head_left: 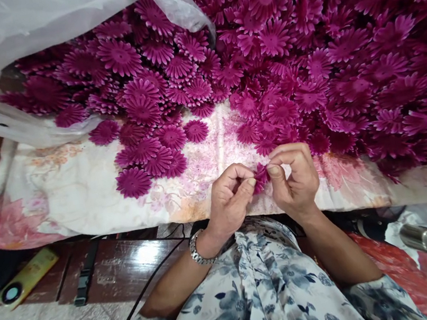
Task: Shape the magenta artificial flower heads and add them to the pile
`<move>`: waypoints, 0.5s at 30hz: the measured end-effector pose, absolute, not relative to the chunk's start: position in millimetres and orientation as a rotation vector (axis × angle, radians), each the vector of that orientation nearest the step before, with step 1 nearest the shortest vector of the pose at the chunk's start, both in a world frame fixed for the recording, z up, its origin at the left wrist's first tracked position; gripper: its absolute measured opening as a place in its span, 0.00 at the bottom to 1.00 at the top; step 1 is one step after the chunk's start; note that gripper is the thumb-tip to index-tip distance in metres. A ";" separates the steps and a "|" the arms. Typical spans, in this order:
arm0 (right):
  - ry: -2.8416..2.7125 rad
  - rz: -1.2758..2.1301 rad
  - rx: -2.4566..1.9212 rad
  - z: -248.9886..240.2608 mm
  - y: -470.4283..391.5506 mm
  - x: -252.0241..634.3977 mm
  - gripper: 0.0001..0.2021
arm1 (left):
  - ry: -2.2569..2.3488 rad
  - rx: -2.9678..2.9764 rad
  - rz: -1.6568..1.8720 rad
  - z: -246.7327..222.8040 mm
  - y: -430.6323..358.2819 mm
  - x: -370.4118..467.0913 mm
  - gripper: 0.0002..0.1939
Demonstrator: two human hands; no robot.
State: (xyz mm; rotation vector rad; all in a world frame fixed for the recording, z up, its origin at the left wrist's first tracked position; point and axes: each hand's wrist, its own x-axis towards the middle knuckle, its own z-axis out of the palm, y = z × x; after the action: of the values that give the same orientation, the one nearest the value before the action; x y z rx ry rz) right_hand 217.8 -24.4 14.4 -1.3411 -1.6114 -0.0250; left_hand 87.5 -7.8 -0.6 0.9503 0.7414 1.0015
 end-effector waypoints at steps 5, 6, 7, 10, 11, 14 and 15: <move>-1.401 -0.341 -1.462 23.6 -2.8 254.0 0.05 | 0.763 0.816 1.013 5.5 -2.8 82.6 0.13; -1.407 -0.442 -1.518 27.5 1.9 264.2 0.05 | 0.757 0.757 1.006 6.8 -1.4 82.4 0.14; -1.449 -0.534 -1.577 31.8 5.9 273.4 0.05 | 0.746 0.696 0.994 7.8 0.1 82.6 0.15; -1.604 -0.685 -1.653 43.3 9.8 287.2 0.07 | 0.698 0.548 0.968 9.5 3.6 84.3 0.16; -1.625 -0.670 -1.635 45.7 8.2 285.5 0.08 | 0.690 0.517 0.966 9.7 4.3 85.0 0.15; -1.752 -0.375 -1.453 46.5 -2.8 264.5 0.09 | 0.701 0.476 0.959 10.0 4.5 87.2 0.13; -1.821 -0.232 -1.384 45.1 -7.0 254.9 0.07 | 0.708 0.479 0.957 10.2 4.1 88.0 0.13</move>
State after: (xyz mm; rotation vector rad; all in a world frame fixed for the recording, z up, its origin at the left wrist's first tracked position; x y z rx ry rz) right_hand 254.9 -7.0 45.1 -1.3841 -1.8212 -0.2324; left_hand 88.0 4.1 10.2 0.4794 0.7081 0.9570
